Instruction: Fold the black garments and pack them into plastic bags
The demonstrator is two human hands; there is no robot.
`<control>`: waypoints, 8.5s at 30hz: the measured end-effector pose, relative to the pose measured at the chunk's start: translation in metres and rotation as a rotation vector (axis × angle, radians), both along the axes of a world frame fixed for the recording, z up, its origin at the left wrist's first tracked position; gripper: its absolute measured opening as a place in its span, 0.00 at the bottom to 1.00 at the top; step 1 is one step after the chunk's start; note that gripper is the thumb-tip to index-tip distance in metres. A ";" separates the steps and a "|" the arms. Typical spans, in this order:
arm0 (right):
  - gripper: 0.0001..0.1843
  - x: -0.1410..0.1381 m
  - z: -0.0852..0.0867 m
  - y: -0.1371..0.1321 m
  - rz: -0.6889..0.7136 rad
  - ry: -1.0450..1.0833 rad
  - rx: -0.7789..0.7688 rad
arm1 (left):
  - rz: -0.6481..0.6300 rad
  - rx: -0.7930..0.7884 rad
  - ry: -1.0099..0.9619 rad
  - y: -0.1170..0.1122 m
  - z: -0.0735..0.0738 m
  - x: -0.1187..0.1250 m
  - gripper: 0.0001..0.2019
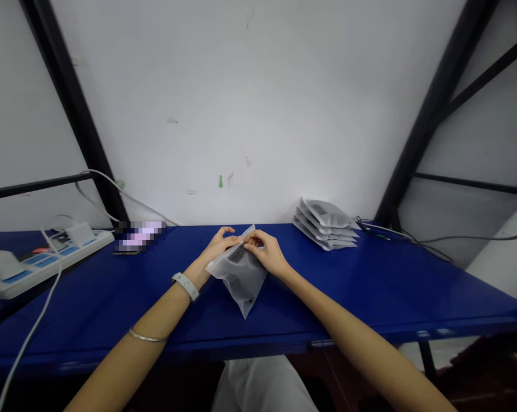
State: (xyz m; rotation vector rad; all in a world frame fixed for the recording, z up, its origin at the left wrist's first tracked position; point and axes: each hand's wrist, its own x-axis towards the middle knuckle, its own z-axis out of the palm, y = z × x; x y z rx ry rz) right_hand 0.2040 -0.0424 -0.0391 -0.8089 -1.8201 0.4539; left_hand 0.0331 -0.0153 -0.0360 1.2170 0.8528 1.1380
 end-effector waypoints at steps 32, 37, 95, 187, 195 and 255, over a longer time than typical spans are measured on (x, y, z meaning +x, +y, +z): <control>0.10 -0.006 -0.003 -0.003 -0.028 0.006 0.008 | -0.082 0.024 0.010 -0.004 0.007 0.004 0.14; 0.08 -0.006 -0.007 -0.003 -0.033 -0.037 0.038 | -0.034 0.044 0.130 0.002 0.002 0.002 0.16; 0.12 -0.004 -0.016 0.005 -0.331 -0.604 -0.126 | 0.104 0.903 1.379 -0.024 -0.013 0.026 0.16; 0.12 0.006 0.020 -0.014 0.130 -0.032 -0.202 | -0.141 0.452 0.206 -0.026 0.024 0.008 0.13; 0.15 0.007 0.021 -0.015 0.114 -0.051 -0.208 | -0.134 0.507 0.253 -0.024 0.023 0.007 0.13; 0.16 0.009 0.018 -0.015 0.086 -0.218 -0.132 | -0.127 0.459 0.339 -0.022 0.020 0.005 0.13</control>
